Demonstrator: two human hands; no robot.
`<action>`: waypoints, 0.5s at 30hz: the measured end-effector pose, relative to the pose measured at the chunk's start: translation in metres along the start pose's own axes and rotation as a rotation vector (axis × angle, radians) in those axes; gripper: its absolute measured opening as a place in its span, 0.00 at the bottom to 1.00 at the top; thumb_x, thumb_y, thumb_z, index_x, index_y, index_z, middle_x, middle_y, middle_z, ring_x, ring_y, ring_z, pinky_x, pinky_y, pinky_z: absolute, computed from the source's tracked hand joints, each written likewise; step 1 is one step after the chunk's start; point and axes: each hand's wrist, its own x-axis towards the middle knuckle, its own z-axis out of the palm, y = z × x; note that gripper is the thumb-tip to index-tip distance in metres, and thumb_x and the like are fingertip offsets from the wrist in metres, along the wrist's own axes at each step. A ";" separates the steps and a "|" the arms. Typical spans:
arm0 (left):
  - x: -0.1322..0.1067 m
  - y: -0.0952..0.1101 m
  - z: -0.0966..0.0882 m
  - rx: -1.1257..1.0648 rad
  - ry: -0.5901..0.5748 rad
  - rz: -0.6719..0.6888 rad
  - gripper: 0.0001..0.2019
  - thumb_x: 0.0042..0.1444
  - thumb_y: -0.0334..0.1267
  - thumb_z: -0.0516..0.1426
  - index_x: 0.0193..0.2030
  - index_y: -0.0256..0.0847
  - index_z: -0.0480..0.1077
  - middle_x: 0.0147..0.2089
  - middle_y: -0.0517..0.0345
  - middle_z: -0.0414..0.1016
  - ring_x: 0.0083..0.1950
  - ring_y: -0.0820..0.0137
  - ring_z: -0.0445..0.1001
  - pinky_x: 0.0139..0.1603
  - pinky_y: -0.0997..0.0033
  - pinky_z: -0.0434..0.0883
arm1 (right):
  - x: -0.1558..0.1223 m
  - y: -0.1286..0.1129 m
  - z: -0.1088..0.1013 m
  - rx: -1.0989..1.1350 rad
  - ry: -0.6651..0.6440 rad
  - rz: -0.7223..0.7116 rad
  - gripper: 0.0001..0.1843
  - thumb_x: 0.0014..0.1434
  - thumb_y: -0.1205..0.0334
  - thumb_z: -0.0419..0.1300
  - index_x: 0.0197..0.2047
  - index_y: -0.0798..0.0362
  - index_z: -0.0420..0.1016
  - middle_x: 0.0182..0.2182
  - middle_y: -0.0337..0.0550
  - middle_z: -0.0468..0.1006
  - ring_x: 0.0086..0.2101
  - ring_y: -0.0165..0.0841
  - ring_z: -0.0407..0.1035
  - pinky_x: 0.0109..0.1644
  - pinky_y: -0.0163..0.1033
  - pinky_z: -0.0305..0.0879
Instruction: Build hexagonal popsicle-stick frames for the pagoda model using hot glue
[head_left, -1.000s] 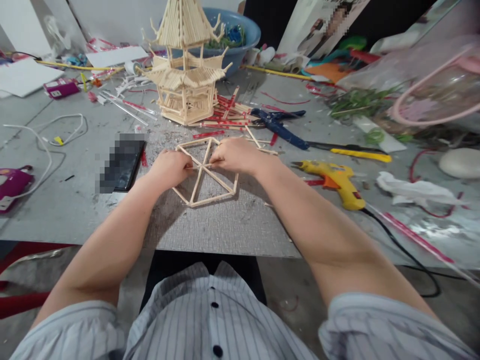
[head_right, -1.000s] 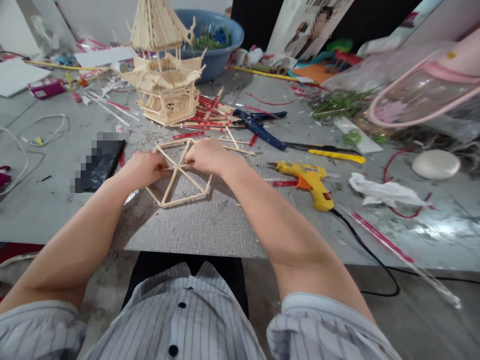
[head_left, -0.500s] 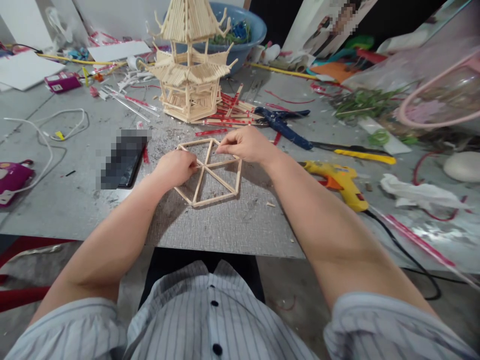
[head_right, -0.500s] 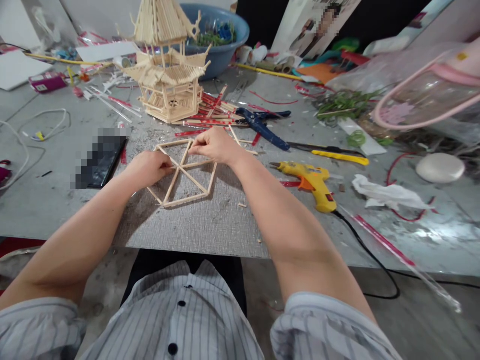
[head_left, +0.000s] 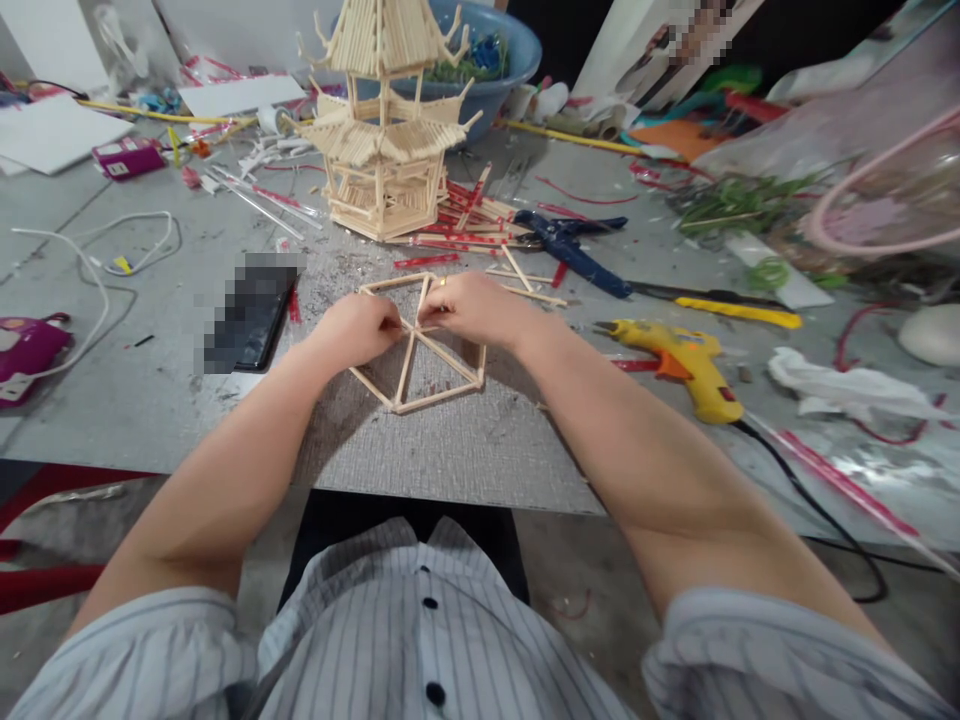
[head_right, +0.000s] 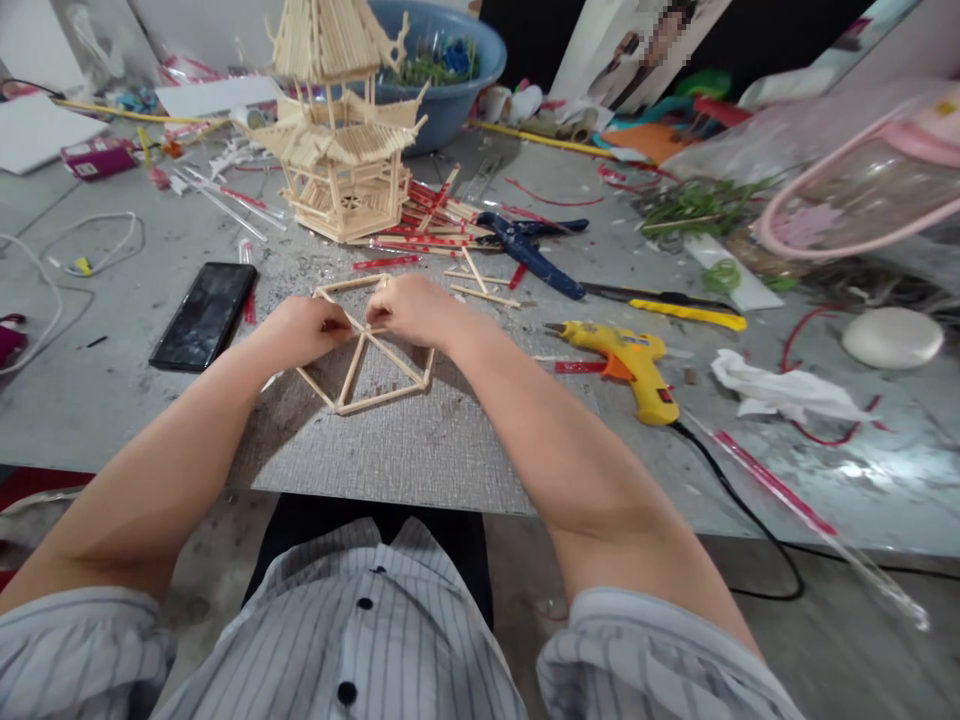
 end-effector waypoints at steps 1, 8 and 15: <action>0.000 -0.002 -0.002 -0.045 0.037 -0.004 0.14 0.56 0.36 0.54 0.45 0.39 0.80 0.41 0.51 0.82 0.43 0.64 0.77 0.45 0.68 0.69 | 0.000 -0.001 -0.002 0.024 0.049 0.015 0.12 0.59 0.69 0.59 0.40 0.55 0.84 0.39 0.47 0.83 0.40 0.35 0.73 0.46 0.38 0.62; 0.006 -0.017 -0.007 -0.146 0.263 -0.206 0.15 0.59 0.36 0.53 0.45 0.36 0.79 0.40 0.50 0.81 0.39 0.67 0.75 0.43 0.68 0.67 | -0.010 -0.065 -0.010 -0.040 -0.224 0.007 0.16 0.67 0.57 0.56 0.43 0.54 0.83 0.41 0.49 0.83 0.42 0.39 0.74 0.41 0.40 0.60; 0.007 -0.013 0.007 -0.034 0.163 -0.110 0.13 0.58 0.38 0.54 0.39 0.37 0.79 0.41 0.48 0.80 0.45 0.61 0.75 0.49 0.64 0.69 | -0.018 -0.096 -0.004 -0.141 -0.446 -0.048 0.13 0.60 0.53 0.63 0.42 0.53 0.82 0.38 0.48 0.82 0.38 0.38 0.73 0.34 0.38 0.53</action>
